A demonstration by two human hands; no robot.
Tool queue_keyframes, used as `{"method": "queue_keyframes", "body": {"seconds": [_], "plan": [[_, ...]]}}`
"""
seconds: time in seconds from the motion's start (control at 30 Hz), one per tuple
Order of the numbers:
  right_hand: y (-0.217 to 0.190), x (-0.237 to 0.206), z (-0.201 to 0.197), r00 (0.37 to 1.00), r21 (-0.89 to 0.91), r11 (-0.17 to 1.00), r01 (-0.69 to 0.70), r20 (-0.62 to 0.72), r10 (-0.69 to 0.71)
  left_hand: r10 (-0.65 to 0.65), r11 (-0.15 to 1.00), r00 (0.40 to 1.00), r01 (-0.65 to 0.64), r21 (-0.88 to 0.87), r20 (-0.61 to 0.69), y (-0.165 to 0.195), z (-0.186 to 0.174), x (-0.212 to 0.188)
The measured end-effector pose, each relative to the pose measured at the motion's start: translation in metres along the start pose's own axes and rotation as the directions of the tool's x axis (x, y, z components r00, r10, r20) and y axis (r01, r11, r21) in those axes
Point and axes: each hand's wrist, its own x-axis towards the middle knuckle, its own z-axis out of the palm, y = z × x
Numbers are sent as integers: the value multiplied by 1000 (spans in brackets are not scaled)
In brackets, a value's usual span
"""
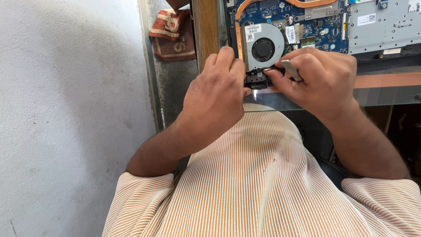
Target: The person disassembles a laptop's internal components, focusing on the cooling fan and heat sink. They use a screwdriver and tweezers to remove screws, detach the fan, and manipulate small parts on the motherboard.
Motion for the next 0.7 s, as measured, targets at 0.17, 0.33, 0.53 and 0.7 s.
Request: {"method": "queue_keyframes", "body": {"seconds": [0.17,0.33,0.53,0.7], "plan": [[-1,6,-6,1000,-44,999,4,19,-3,20,999,1000,-20,30,-15,-2,0,1],[-3,7,-8,1000,-18,1000,-19,20,19,14,999,1000,-14,39,-4,-3,2,3],[-5,9,-11,974,60,976,-210,102,203,48,997,998,-46,54,-28,-4,3,4],[-6,31,-21,995,46,999,-18,102,13,53,997,998,-51,62,-34,-5,3,4]]}}
